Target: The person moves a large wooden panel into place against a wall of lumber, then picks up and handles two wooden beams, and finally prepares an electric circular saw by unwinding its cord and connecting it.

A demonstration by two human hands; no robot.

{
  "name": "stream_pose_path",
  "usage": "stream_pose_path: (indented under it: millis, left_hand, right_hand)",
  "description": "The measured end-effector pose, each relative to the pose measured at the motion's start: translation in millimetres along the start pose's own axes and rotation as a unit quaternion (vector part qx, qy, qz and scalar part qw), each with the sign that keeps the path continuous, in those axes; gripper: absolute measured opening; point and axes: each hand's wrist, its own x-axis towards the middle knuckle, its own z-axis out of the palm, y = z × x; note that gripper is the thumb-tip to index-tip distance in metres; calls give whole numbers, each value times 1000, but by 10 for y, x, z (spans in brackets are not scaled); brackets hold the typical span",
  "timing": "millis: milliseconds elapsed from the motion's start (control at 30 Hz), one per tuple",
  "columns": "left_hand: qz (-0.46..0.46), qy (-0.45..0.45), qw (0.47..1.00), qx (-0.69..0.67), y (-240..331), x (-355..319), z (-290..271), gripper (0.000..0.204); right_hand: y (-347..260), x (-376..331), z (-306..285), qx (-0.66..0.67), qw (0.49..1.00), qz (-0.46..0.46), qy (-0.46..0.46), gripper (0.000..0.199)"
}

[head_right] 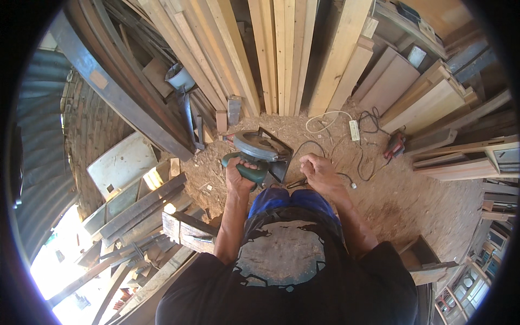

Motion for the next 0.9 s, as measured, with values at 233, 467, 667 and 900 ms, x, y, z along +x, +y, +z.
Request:
stream_pose_path:
  millis: [233,467,667,900]
  left_hand:
    - [89,-60,982,155,-53,-235,-55,5]
    - [307,-41,620,721,-145,-491,18,82]
    - [235,-55,581,778,-145,-611,-119,82]
    - [191,-82,615,761,-241,-616,-255,68]
  right_hand:
    - [106,50,67,-1,1000,13,-5,23]
    - [-387,132,255,139,978,105,-112,24]
    - [-305,172,551,148,965,149,-156,25]
    - [-127,205,607,131,967,141,-166,29]
